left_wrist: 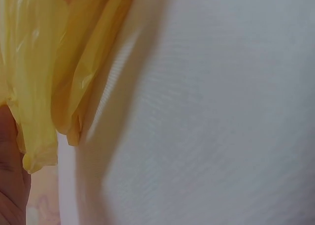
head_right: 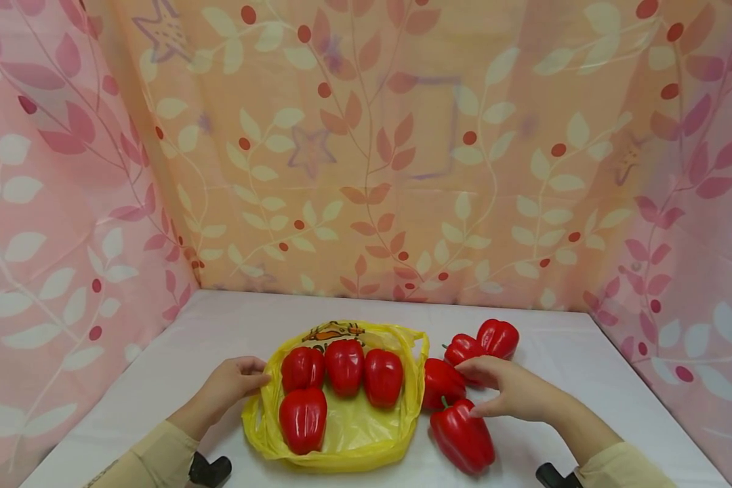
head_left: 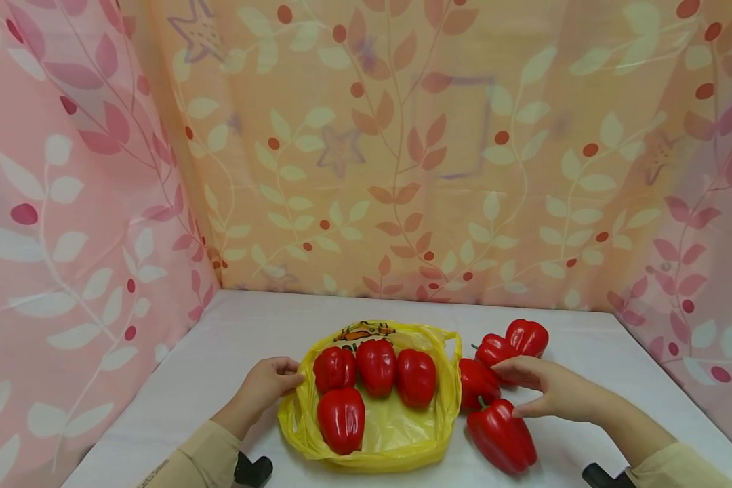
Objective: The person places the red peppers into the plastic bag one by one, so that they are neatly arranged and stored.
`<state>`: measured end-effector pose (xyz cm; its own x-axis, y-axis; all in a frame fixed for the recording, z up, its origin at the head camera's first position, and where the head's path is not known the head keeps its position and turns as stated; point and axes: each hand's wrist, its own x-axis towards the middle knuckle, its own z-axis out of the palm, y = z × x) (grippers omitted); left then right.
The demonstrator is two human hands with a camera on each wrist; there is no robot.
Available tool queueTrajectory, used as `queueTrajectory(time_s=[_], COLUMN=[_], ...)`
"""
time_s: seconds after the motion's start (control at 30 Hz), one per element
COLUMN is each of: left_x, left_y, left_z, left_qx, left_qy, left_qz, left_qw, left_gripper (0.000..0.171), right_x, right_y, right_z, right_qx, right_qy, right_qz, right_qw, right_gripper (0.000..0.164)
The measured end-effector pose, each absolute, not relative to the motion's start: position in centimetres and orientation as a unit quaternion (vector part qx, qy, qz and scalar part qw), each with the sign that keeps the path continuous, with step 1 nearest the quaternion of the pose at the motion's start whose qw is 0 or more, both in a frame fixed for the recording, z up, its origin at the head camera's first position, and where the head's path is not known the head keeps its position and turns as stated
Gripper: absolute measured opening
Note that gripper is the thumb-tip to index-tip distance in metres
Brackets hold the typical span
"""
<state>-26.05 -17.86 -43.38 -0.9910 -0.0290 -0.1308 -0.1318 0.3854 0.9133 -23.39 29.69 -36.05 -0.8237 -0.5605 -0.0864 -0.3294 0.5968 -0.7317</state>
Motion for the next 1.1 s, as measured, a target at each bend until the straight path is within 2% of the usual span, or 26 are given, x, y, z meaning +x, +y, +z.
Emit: queueTrajectory(time_s=[0.27,0.6,1.1], left_x=[-26.1,-26.0,-26.2], left_y=[-17.8,-17.8,-17.9], left_z=[-43.6,-43.6,-43.7], left_qx=[-0.048,-0.051,-0.051], left_qy=[0.832,0.830,0.833], left_qz=[0.550,0.554,0.549], left_qw=[0.044,0.045,0.047], left_gripper=[0.016,0.015,0.014], right_x=[-22.4,-21.6,-20.8], right_y=[30.2,30.5,30.8], right_z=[-37.4,-39.0,-39.9], right_qx=[-0.245,-0.246,-0.226], right_qy=[0.862,0.859,0.871], right_qz=[-0.398,-0.398,-0.377], right_qw=[0.199,0.208,0.217], right_gripper=[0.062,0.061,0.083])
